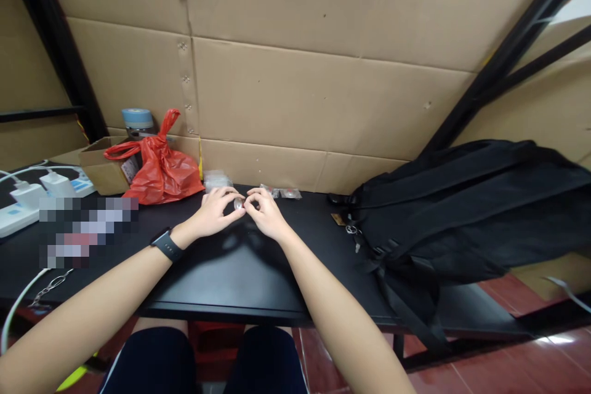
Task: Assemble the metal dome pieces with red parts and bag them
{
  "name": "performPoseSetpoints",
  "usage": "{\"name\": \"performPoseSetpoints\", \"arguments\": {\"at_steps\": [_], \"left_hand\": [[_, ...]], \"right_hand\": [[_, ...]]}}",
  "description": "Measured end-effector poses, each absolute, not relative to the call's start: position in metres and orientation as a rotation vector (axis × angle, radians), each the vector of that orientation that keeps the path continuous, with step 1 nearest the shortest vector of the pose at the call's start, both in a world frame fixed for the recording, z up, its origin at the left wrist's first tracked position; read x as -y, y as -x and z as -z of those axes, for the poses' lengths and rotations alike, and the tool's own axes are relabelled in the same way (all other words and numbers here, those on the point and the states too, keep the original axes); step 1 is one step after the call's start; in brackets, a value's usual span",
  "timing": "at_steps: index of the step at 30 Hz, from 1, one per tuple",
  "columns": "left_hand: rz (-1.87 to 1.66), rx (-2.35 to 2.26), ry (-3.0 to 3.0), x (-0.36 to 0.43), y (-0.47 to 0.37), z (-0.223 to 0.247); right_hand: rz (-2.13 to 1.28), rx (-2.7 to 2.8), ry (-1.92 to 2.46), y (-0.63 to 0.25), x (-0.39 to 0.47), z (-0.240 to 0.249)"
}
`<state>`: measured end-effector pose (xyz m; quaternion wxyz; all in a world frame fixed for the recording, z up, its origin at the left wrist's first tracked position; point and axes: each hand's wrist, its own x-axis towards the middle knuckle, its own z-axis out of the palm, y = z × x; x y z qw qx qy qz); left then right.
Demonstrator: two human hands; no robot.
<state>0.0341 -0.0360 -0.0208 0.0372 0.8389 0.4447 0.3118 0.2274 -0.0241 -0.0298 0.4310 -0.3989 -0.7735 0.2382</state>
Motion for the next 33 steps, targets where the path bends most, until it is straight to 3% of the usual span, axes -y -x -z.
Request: {"name": "performPoseSetpoints", "arguments": {"at_steps": [6, 12, 20, 33], "left_hand": [[-0.608, -1.369, -2.641, 0.023, -0.020, 0.034], [-0.701, -1.356, -2.561, 0.019, -0.022, 0.036], [-0.611, -1.207, -2.643, 0.027, -0.032, 0.032], [-0.441, -1.616, -2.515, -0.005, 0.009, 0.046]], "right_hand": [[-0.488, 1.962, 1.052, -0.235, 0.020, 0.031], [-0.298, 2.111, 1.075, -0.238, 0.019, 0.034], [-0.380, 2.087, 1.033, -0.238, 0.021, 0.031], [-0.335, 2.261, 1.116, -0.251, 0.010, 0.039]]}}
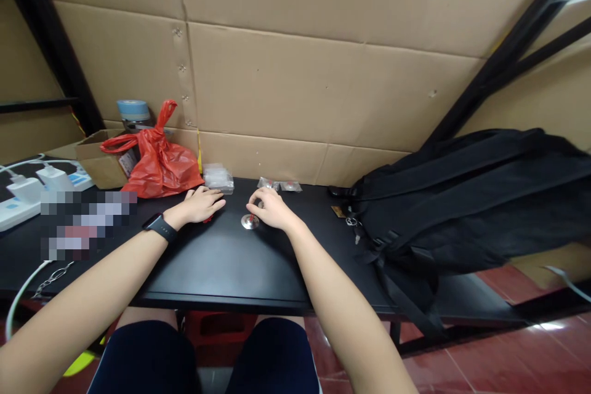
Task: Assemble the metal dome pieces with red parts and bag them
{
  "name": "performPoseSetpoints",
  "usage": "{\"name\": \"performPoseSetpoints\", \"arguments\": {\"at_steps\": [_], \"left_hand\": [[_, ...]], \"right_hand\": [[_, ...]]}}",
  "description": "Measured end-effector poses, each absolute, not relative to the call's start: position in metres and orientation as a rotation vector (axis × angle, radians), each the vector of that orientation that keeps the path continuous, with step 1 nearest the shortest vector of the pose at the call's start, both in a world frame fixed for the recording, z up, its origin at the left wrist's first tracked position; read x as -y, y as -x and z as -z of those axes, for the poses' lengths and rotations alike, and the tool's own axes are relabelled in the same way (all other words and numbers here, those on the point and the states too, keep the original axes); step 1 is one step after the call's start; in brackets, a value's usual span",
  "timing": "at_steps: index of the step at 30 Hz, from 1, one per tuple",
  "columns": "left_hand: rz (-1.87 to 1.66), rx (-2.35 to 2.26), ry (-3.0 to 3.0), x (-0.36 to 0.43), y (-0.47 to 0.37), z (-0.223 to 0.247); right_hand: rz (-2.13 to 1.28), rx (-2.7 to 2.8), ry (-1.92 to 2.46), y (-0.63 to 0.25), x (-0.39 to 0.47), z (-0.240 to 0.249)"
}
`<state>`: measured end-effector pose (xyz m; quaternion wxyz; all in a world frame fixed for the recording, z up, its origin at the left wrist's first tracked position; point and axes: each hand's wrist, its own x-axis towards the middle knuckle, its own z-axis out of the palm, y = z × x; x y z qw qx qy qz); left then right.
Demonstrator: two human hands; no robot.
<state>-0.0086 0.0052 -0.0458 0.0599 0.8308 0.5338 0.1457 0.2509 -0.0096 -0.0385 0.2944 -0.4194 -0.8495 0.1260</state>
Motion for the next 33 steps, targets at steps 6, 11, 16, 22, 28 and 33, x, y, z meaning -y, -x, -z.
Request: {"name": "performPoseSetpoints", "arguments": {"at_steps": [6, 11, 16, 22, 28, 33], "left_hand": [[-0.427, -1.504, -2.579, 0.003, -0.002, 0.044], [-0.460, -1.348, -2.616, 0.005, -0.019, 0.042], [-0.685, -1.267, -2.680, 0.000, 0.005, 0.022], [-0.493, -1.364, -2.681, 0.000, 0.031, 0.006], [-0.437, -1.434, -2.754, 0.001, 0.014, 0.018], [-0.479, -1.474, -2.763, -0.002, 0.017, 0.021]], "right_hand": [[-0.202, 2.210, 1.339, -0.273, -0.004, 0.043], [-0.365, 2.182, 1.340, -0.281, -0.008, 0.047], [-0.429, 2.195, 1.312, -0.285, -0.008, 0.049], [-0.523, 2.128, 1.282, -0.287, -0.010, 0.050], [-0.510, 2.032, 1.211, -0.285, -0.013, 0.050], [-0.518, 2.009, 1.168, -0.283, -0.010, 0.044]]}}
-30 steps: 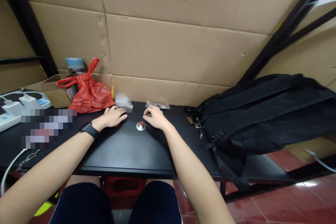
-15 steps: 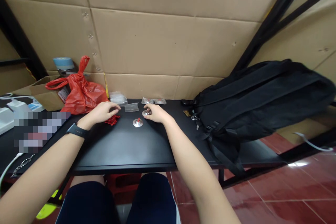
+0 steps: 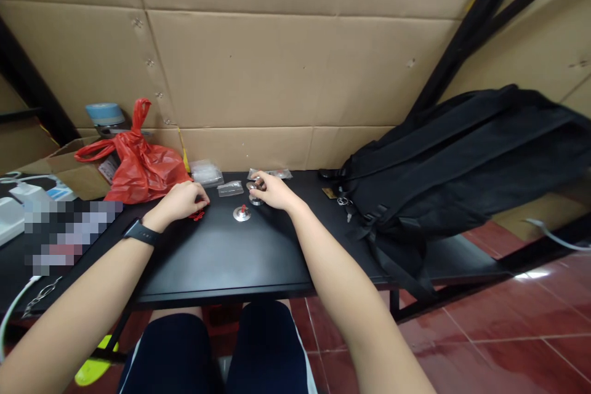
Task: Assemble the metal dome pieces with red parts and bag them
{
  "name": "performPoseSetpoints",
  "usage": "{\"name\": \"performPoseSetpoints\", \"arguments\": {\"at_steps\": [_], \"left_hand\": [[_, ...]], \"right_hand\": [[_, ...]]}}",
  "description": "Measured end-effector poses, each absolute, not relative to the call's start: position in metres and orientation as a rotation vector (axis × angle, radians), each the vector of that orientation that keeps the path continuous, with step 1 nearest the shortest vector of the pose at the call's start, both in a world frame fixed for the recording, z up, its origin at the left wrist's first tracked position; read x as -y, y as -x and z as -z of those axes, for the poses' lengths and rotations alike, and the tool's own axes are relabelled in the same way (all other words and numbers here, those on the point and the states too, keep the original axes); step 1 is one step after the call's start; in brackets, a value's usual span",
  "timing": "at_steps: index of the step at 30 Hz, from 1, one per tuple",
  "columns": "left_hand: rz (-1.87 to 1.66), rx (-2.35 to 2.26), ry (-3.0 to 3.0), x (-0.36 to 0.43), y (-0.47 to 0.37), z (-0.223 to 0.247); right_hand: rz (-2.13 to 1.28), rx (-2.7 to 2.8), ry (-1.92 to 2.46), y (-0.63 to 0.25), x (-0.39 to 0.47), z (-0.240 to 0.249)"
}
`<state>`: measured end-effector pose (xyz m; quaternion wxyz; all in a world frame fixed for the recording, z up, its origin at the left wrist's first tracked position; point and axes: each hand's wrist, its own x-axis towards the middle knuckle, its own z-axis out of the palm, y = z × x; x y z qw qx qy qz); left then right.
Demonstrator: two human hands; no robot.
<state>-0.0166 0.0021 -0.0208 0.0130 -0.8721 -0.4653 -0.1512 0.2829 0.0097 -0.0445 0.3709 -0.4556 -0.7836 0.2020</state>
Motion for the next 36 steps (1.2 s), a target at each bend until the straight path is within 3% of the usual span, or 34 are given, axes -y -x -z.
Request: {"name": "performPoseSetpoints", "arguments": {"at_steps": [9, 17, 28, 36], "left_hand": [[1.070, 1.436, 2.777, 0.009, 0.014, 0.002], [1.750, 1.432, 2.903, 0.008, -0.005, 0.018], [1.560, 1.504, 3.290, 0.016, -0.024, 0.034], [1.784, 1.536, 3.272, 0.018, -0.025, 0.033]], "right_hand": [[-0.692, 1.900, 1.040, -0.270, -0.001, 0.038], [-0.855, 1.869, 0.999, -0.257, 0.009, 0.035], [-0.930, 1.831, 0.896, -0.249, 0.014, 0.036], [-0.968, 1.807, 0.934, -0.247, 0.019, 0.033]]}}
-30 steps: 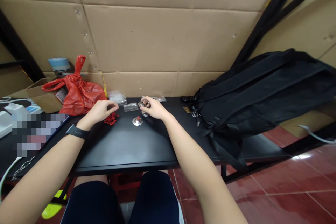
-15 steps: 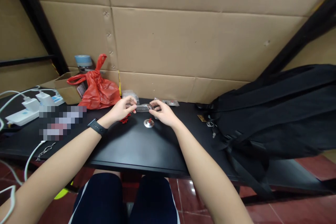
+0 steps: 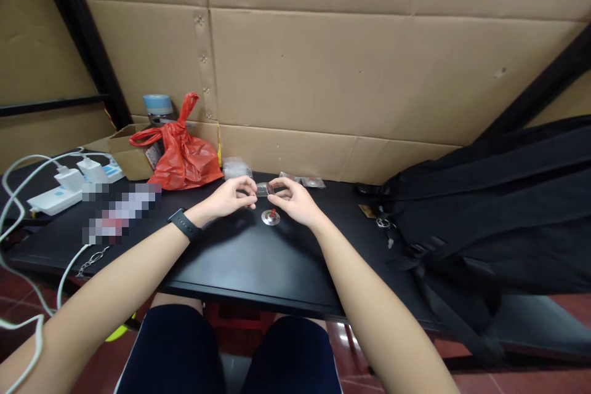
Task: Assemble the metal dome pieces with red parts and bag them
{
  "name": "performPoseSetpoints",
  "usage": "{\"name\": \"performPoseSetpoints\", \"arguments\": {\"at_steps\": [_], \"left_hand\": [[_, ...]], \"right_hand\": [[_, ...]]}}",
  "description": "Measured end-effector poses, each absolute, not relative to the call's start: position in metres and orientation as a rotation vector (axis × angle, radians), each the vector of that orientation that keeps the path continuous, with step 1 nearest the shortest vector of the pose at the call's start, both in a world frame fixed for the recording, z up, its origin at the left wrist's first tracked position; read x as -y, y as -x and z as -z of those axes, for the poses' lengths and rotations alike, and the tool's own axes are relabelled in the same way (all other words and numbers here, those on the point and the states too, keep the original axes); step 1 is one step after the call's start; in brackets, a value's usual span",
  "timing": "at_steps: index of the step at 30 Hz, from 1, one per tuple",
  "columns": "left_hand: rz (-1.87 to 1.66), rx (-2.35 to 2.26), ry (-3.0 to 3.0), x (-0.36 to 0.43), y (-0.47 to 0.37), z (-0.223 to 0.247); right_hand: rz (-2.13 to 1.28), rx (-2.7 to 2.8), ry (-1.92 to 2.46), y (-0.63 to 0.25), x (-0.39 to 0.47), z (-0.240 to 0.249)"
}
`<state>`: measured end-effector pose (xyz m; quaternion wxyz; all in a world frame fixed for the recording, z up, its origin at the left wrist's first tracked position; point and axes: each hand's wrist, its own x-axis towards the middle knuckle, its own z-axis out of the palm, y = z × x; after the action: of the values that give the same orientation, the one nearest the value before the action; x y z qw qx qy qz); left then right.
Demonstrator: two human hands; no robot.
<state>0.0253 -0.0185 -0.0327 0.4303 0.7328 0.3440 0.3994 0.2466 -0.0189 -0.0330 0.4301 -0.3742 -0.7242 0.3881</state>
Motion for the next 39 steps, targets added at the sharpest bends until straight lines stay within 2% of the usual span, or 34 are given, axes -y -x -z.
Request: {"name": "performPoseSetpoints", "arguments": {"at_steps": [7, 17, 27, 39], "left_hand": [[-0.999, -1.021, -1.923, 0.014, -0.020, 0.030], [-1.086, -0.954, -2.043, 0.016, -0.020, 0.028], [-1.072, -1.107, -2.357, 0.025, -0.020, 0.017], [-1.248, -1.070, -2.207, 0.026, -0.032, 0.025]], "right_hand": [[-0.989, 1.772, 0.962, -0.247, 0.021, 0.031], [-1.016, 1.748, 0.969, -0.246, 0.021, 0.032], [-0.943, 1.710, 0.819, -0.228, 0.029, 0.035], [-0.823, 1.737, 0.786, -0.221, 0.032, 0.038]]}}
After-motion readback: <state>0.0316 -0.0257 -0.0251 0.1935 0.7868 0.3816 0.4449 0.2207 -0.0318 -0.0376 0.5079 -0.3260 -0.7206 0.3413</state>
